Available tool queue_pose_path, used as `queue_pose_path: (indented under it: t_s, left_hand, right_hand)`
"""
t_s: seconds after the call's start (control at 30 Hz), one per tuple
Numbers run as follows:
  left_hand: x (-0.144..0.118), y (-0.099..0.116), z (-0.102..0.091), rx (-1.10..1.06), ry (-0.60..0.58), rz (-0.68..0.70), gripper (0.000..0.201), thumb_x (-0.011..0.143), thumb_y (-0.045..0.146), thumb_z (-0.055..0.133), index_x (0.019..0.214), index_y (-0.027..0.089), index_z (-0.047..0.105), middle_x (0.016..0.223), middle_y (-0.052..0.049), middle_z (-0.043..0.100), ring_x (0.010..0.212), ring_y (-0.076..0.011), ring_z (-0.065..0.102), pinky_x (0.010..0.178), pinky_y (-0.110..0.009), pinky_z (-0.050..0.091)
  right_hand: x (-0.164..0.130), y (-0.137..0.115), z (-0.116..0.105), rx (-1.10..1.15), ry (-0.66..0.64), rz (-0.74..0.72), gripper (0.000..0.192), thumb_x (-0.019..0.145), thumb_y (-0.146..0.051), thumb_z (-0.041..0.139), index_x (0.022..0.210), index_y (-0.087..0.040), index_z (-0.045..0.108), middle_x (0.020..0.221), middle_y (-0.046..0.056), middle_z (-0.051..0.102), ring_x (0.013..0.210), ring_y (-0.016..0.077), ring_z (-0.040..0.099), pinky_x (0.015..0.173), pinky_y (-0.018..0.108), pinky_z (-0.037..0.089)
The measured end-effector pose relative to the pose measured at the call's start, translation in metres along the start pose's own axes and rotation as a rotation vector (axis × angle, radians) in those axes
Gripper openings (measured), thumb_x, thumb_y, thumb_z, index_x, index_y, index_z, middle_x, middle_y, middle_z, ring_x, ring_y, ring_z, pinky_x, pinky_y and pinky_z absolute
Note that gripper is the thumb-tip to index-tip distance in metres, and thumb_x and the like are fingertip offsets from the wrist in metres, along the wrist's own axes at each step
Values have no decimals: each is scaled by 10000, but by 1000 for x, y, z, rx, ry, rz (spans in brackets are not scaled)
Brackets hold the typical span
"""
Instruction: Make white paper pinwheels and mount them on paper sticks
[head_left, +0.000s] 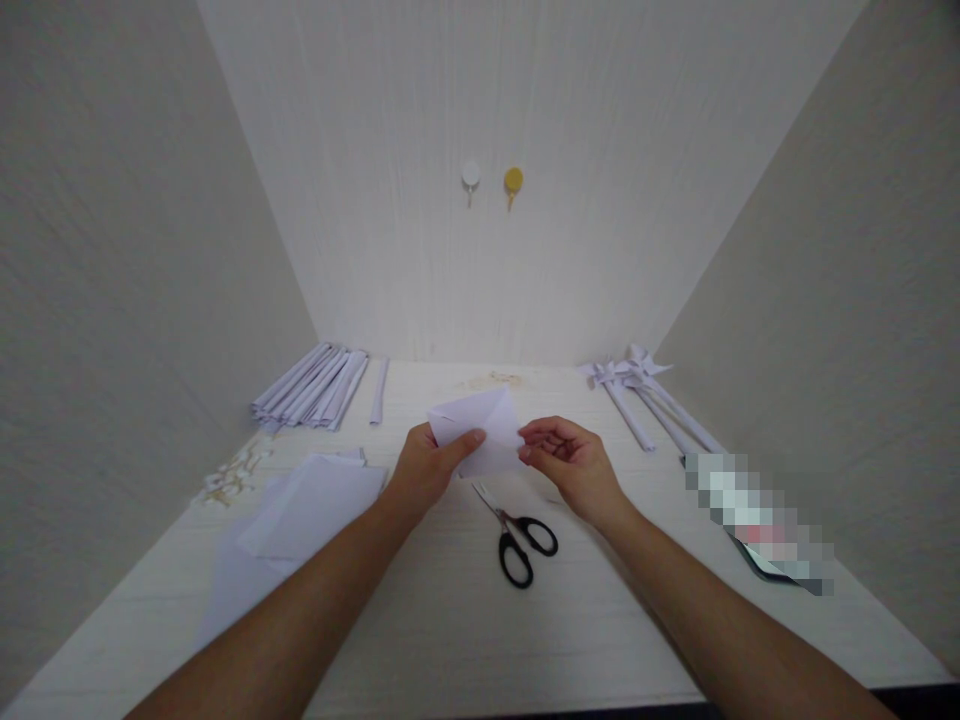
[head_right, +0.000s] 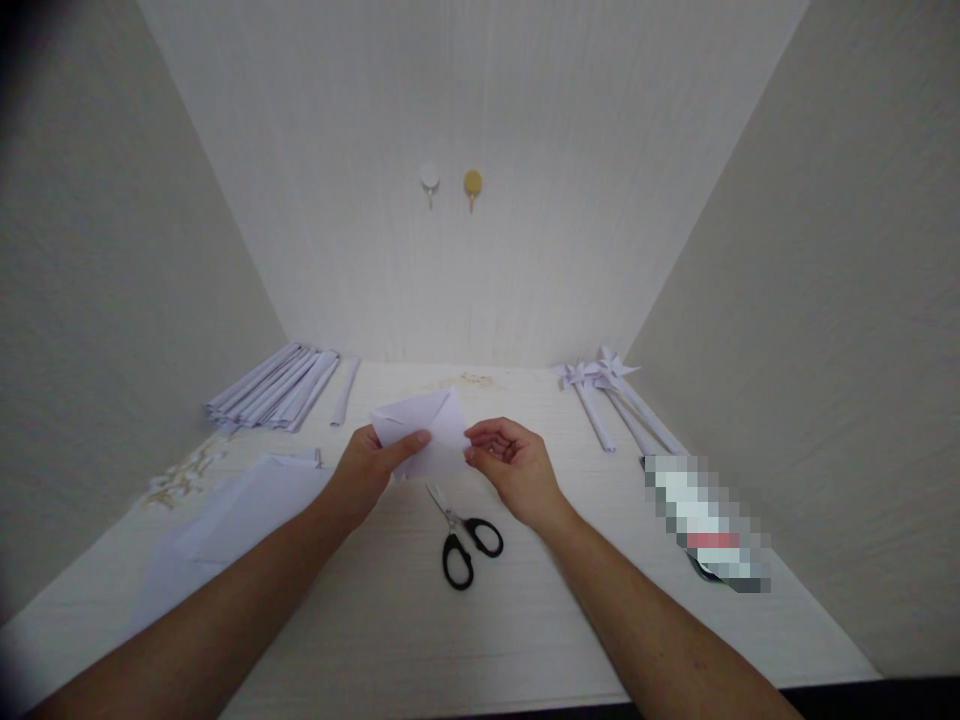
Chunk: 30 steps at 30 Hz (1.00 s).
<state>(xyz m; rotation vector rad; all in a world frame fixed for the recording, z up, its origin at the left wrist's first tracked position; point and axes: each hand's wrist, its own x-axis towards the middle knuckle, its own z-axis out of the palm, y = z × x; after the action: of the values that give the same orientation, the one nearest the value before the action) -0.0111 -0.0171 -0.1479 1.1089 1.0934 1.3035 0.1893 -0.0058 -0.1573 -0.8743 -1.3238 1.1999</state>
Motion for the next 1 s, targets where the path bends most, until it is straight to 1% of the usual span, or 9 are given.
queue_pose_path:
  t_s: [0.17,0.3,0.43,0.53,0.6,0.7,0.8,0.9,1.0]
  left_hand:
    - [1,-2,-1,17,-5,6,411,688,442,861,936,119,804,936,-124,822,869,-279,746,812,-379,566]
    - [2,-4,-1,29,-18,10,393,691,446,854,903,119,800,921,-118,820,862,-272,742,824,-380,564]
    - [2,-4,-2,37,-23,5,406,701,444,836,933,114,791,927,-119,817,860,-269,739,812,-377,567]
    - [2,-4,-3,59,-9,0,396,706,435,823,934,113,782,903,-110,811,817,-252,729,756,-350,557]
    - [2,-4,-4,77,-17,-12,352,700,412,814,894,121,778,873,-94,805,771,-232,717,713,-327,544]
    - [1,-3,-2,102,-90,-66,270,658,347,809,812,128,774,782,-73,787,670,-215,693,628,-308,518]
    - [-2,-2,1,122,-186,-130,238,611,284,806,788,126,782,715,-69,770,594,-215,674,566,-305,494]
    - [-3,-2,1,128,-212,-147,232,598,270,811,777,125,780,691,-63,757,566,-203,656,536,-289,470]
    - [0,-1,-3,119,-158,-111,218,594,269,836,742,131,754,647,-30,719,542,-163,612,510,-252,427]
  right_hand:
    - [1,0,0,21,3,9,257,643,-272,895,828,-219,724,745,-10,711,663,133,641,623,273,532]
    - [0,1,1,26,-4,21,270,647,-271,887,748,-214,643,712,-29,676,607,121,613,588,270,521]
    - [-1,1,1,14,-28,47,293,639,-244,873,705,-212,589,690,-38,656,572,122,600,568,279,517]
    - [-1,0,0,-20,-49,48,287,616,-194,871,675,-202,591,646,-37,643,560,117,577,561,268,482]
    - [0,-2,-1,-36,-23,22,292,615,-185,871,695,-205,591,698,-22,671,626,124,594,595,263,469]
    - [2,-3,-2,-36,53,-30,331,649,-244,864,856,-236,605,824,-17,700,755,146,631,665,274,482]
    - [2,-2,-2,-44,64,-44,394,662,-278,859,983,-251,632,834,-11,712,756,159,638,664,288,485]
    - [0,0,-1,-66,51,-34,323,643,-240,867,905,-226,679,763,-10,698,679,143,605,608,271,445]
    - [-1,0,-1,-73,64,-36,276,622,-200,869,829,-217,688,734,-20,674,665,129,584,593,255,427]
